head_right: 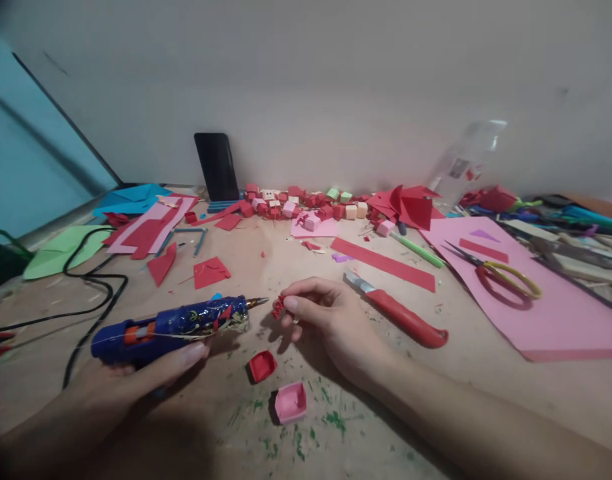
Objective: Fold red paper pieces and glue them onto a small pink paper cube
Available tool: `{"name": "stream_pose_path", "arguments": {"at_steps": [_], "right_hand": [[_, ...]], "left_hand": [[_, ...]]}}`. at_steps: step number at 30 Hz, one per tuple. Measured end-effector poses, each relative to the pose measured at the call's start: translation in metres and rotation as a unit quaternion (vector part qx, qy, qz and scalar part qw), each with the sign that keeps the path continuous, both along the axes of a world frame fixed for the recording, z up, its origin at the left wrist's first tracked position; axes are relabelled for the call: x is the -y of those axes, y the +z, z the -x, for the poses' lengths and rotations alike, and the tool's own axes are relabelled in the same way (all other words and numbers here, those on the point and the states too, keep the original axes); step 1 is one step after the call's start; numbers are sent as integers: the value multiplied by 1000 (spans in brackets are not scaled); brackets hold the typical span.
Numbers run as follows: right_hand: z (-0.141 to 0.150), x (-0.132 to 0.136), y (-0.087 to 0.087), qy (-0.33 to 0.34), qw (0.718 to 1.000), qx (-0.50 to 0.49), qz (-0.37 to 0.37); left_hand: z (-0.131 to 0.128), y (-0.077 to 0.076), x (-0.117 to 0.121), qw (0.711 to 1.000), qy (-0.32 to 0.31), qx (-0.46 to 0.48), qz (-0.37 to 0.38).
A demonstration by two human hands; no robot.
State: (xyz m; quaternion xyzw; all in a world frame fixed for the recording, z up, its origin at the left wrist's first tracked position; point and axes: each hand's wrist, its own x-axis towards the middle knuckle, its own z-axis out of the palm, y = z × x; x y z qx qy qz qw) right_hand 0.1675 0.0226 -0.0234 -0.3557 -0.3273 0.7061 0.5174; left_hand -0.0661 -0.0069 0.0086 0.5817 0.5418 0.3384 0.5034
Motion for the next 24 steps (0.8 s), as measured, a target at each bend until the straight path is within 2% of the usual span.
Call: {"name": "stream_pose_path", "arguments": {"at_steps": [5,9,13,17,20,24], "right_hand": [[2,3,-1,33,999,-40,16],[0,0,-3,22,999,-23,12],[-1,0,-3,11,1000,-16,18],[-1,1,-4,9,1000,-18,14],[-1,1,-4,14,1000,-15,13],[0,1,-4,7,1000,-16,18]], "left_hand": [[6,-2,-1,998,-56,-9,-13],[8,-3,-4,994,-95,-38,-45],[8,0,-6,991,-129,-28,-33],[6,3,-4,990,-135,18,-22],[6,4,-4,992,-121,16,-6],[5,5,-6,990,-141,27,-11]]}}
